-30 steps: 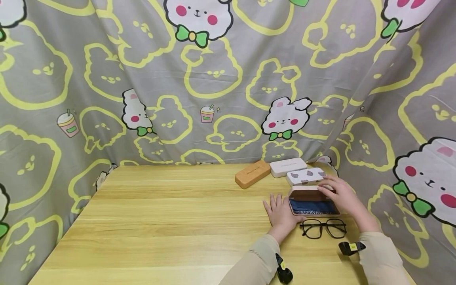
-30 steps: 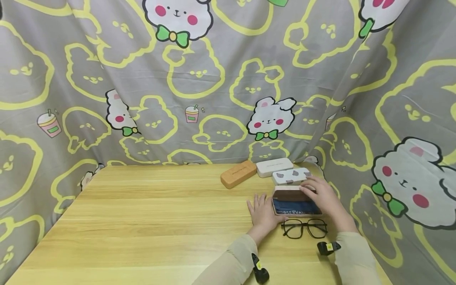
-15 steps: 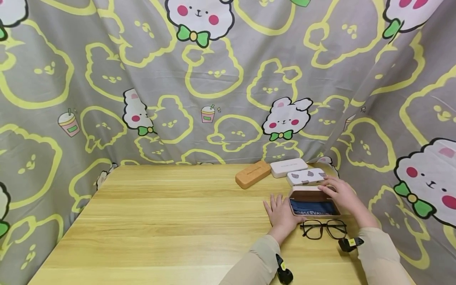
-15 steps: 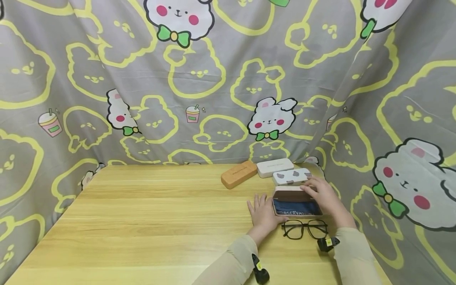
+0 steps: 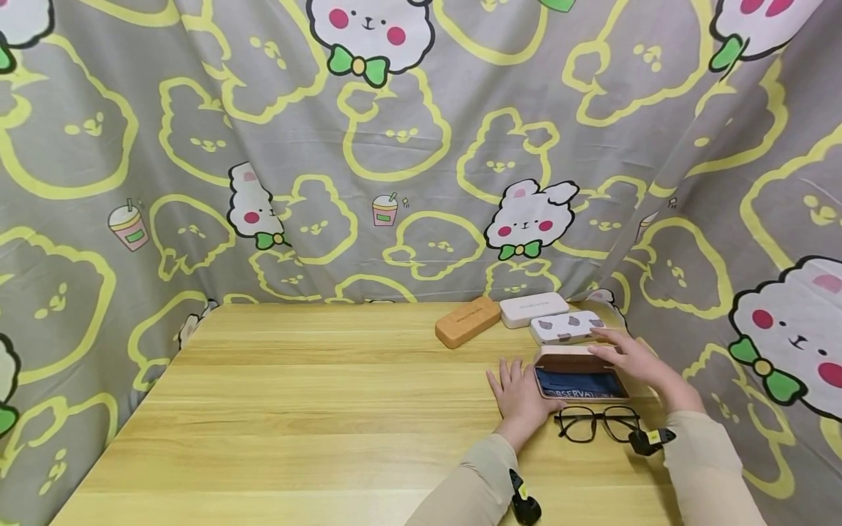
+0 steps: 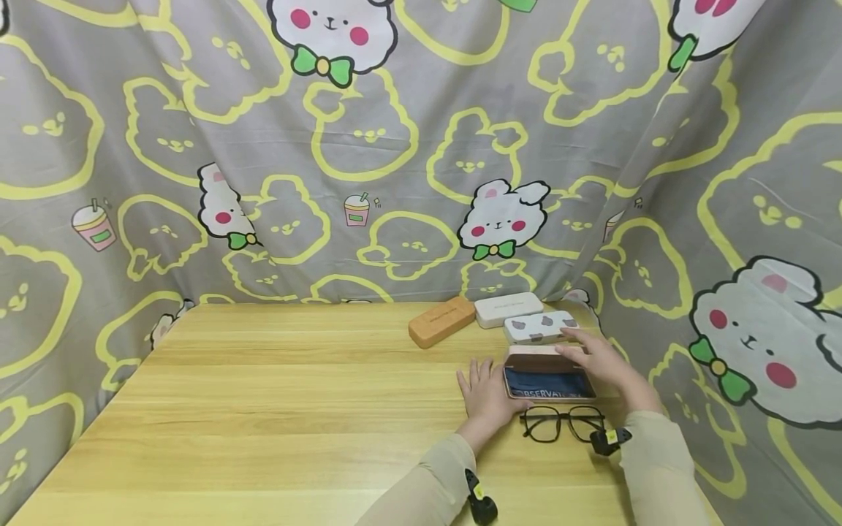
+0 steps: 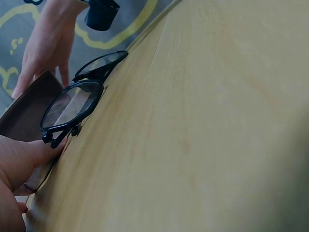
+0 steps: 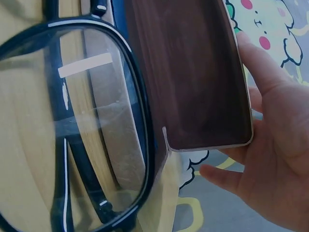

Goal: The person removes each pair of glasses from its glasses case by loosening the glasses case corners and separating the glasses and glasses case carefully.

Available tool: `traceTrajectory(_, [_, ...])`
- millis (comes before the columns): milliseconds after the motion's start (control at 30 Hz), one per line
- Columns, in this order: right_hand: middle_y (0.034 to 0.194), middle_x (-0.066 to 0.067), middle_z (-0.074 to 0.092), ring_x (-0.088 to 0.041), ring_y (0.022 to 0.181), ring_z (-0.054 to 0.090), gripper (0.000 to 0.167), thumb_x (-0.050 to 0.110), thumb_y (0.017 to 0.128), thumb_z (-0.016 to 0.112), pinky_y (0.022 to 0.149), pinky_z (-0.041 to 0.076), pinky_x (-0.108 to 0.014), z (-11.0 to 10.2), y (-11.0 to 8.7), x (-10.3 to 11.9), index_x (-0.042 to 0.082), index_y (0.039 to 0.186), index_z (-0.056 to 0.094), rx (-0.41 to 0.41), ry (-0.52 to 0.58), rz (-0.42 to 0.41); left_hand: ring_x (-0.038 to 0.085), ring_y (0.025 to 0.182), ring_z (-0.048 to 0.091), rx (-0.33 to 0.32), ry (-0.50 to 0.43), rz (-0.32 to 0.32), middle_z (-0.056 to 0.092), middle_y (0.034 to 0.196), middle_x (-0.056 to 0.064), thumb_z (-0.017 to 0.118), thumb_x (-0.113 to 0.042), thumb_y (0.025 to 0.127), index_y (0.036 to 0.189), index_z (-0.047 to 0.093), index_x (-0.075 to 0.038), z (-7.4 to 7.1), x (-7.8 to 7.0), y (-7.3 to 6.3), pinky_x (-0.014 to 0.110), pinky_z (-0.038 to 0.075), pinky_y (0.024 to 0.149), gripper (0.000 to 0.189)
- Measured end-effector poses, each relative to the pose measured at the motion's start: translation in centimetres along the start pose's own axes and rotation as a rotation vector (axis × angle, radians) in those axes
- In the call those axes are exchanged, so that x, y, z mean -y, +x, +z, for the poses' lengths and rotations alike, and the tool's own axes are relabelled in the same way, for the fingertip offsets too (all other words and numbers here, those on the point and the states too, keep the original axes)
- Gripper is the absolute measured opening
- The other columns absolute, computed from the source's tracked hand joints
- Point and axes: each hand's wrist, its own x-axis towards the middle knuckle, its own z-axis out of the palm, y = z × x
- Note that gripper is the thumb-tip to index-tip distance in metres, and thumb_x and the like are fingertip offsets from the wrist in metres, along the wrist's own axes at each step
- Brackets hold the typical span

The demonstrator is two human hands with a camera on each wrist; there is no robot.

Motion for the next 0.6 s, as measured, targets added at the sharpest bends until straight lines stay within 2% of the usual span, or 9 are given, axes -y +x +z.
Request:
traceTrajectory(100, [0.141, -0.040, 0.040, -0.058, 0.126, 0.041, 0.060, 0.028, 0.102, 0.050, 0.097, 0.042, -0.067, -0.12, 0.17, -0.33, -0.013, 0.143, 0.035, 0.028, -0.002, -0.011, 0.026, 0.150, 0.025, 0.010, 0.003, -0.001, 0.046, 0.148, -0.007, 0.079, -0.070, 0.059, 0.144, 0.039, -0.046, -0.01, 0.00, 0.03, 0.057, 0.016, 0.121, 0.097])
traceTrajectory(267, [0.140, -0.040, 0.042, -0.058, 0.127, 0.041, 0.058, 0.028, 0.102, 0.049, 0.097, 0.043, -0.066, -0.18, 0.11, -0.55, -0.015, 0.141, 0.038, 0.064, -0.016, -0.024, 0.025, 0.149, 0.025, 0.015, 0.004, 0.002, 0.046, 0.147, -0.008, 0.079, -0.070, 0.059, 0.143, 0.040, -0.046, -0.09, -0.03, -0.08, 0.056, 0.016, 0.121, 0.096])
traceTrajectory(600, [0.132, -0.031, 0.057, -0.051, 0.121, 0.052, 0.051, 0.033, 0.102, 0.049, 0.094, 0.047, -0.062, -0.59, -0.32, -0.68, -0.006, 0.135, 0.054, 0.120, -0.062, -0.004, 0.025, 0.148, 0.028, -0.018, 0.019, 0.002, 0.048, 0.145, -0.008, 0.079, -0.071, 0.058, 0.135, 0.052, -0.039, 0.05, 0.07, -0.14, 0.056, 0.018, 0.120, 0.088])
